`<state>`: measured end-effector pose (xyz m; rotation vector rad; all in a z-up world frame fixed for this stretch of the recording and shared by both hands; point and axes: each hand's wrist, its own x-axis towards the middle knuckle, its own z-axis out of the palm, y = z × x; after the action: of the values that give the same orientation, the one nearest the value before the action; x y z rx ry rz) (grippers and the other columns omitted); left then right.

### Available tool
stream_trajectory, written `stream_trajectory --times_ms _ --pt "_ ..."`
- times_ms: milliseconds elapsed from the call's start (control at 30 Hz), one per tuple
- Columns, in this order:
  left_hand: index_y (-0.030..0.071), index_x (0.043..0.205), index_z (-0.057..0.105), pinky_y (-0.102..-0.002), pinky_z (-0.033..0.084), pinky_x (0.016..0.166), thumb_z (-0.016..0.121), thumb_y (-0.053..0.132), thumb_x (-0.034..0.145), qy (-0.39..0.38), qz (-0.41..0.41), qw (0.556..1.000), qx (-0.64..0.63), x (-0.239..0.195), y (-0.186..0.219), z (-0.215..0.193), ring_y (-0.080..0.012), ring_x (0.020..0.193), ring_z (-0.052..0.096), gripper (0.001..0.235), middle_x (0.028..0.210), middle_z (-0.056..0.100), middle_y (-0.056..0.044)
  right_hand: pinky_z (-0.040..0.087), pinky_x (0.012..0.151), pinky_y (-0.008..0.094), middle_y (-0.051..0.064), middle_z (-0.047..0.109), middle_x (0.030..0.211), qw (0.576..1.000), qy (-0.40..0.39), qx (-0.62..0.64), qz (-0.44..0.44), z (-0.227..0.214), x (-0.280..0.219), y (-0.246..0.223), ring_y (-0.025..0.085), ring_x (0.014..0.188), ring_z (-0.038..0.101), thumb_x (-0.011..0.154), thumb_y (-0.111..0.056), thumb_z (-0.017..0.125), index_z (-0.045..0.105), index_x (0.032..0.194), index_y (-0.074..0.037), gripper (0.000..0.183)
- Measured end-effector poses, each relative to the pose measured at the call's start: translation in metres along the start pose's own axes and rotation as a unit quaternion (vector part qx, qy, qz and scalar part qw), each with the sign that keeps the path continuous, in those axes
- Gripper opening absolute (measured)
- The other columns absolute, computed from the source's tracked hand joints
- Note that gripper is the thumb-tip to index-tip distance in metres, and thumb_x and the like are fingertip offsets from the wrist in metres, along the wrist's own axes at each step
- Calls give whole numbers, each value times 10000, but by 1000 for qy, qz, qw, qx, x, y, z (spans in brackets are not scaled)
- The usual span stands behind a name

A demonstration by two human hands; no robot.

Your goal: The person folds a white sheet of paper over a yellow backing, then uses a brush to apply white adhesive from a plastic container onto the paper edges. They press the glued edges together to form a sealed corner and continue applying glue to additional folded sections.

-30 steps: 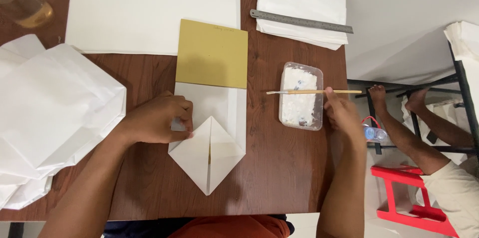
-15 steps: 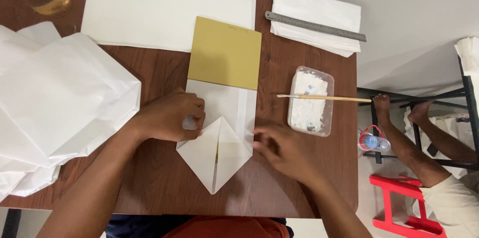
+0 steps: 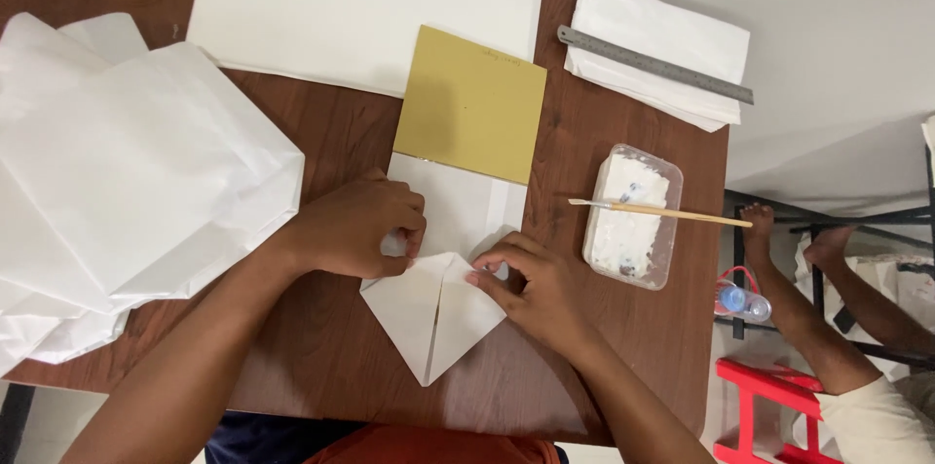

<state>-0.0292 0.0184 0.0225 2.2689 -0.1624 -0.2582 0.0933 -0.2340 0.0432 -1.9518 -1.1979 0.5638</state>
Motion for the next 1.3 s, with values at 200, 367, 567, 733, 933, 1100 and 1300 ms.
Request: stream_trajectory --times_ms 200,367,567,733,933,1100,1300 --pt "210 804 746 -370 396 925 740 249 787 -6 2 1000 10 0 9 -6 -190 863 634 43 782 609 35 548 713 325 48 735 826 998 2 49 -36 1 2 8 188 792 718 862 -43 796 791 937 -104 97" --pt "205 759 779 -373 404 928 728 235 788 -18 -25 999 26 1 15 -10 -179 851 643 65 772 638 32 521 587 292 79 759 818 993 23 69 -90 3 2 13 156 647 664 872 17 767 786 929 -73 108" --pt "187 758 786 -404 408 910 713 198 798 -14 -11 999 28 2 19 -9 -202 849 644 85 768 653 12 514 559 303 94 761 816 991 43 76 -106 4 2 14 175 621 662 864 29 769 771 922 -52 100" --pt "180 723 782 -410 416 905 732 191 771 -1 -9 999 41 1 20 -5 -199 801 641 70 725 661 21 467 488 268 88 761 816 992 48 72 -96 6 0 15 135 528 588 859 20 779 781 913 -58 95" --pt "173 755 785 -436 425 905 723 177 766 -7 -15 999 46 1 30 -10 -225 801 661 64 742 675 3 446 461 258 91 754 807 992 50 76 -87 6 1 16 114 503 558 860 20 778 776 903 -50 82" --pt "168 801 788 -415 424 875 701 244 787 10 -20 999 45 -2 41 -11 -213 758 644 117 726 657 17 451 470 272 112 757 821 993 39 76 -77 5 -1 17 138 512 573 863 24 769 777 920 -45 90" --pt "145 865 798 -409 459 841 687 165 878 67 3 996 52 7 46 -9 -240 760 677 113 715 679 -16 462 492 262 103 759 839 993 43 73 -79 5 -2 17 133 548 591 864 11 777 779 934 -58 99"
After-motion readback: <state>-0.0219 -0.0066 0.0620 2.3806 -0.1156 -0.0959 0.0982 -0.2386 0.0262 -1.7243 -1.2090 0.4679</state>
